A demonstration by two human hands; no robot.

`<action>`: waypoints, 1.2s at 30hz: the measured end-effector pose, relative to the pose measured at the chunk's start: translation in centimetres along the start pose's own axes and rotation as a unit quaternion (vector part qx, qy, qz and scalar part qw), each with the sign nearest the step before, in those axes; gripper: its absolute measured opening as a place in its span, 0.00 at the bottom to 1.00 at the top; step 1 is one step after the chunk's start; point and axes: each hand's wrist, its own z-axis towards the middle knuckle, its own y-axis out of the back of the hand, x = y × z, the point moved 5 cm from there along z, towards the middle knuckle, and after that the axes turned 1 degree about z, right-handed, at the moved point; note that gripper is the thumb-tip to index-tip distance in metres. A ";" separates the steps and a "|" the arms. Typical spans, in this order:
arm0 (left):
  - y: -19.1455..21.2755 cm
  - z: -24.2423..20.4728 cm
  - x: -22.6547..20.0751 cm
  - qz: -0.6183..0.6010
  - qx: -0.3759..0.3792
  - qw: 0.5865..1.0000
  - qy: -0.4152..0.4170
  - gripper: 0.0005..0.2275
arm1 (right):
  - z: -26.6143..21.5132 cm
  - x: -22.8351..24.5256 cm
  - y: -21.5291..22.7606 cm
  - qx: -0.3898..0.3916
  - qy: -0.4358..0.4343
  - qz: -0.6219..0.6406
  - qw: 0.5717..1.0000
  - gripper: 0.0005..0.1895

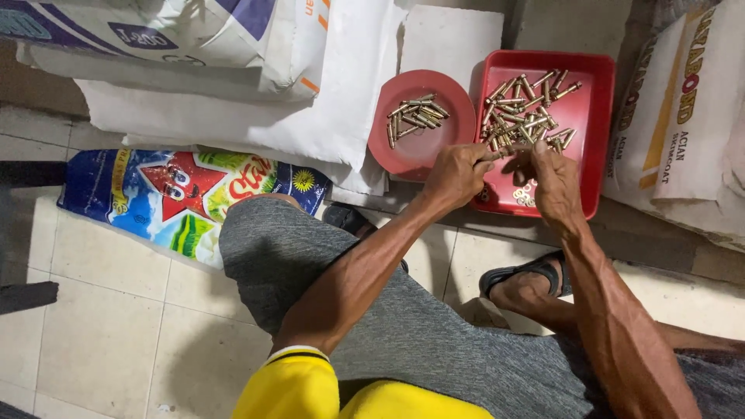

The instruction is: Manually assembling small metal hardware components by sliding washers onto pins

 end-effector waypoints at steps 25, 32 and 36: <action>10.8 1.4 -1.1 -0.110 -0.394 0.902 0.137 0.15 | 5.9 -6.9 -4.0 -0.078 0.200 -0.326 0.921 0.15; 12.2 0.9 -2.2 -0.310 -0.457 0.795 0.250 0.14 | 12.8 -13.9 -13.0 -0.039 0.308 -0.434 0.846 0.11; 12.8 1.1 -3.4 -0.339 -0.459 0.782 0.252 0.15 | 13.4 -14.6 -13.4 0.006 0.193 -0.498 0.845 0.13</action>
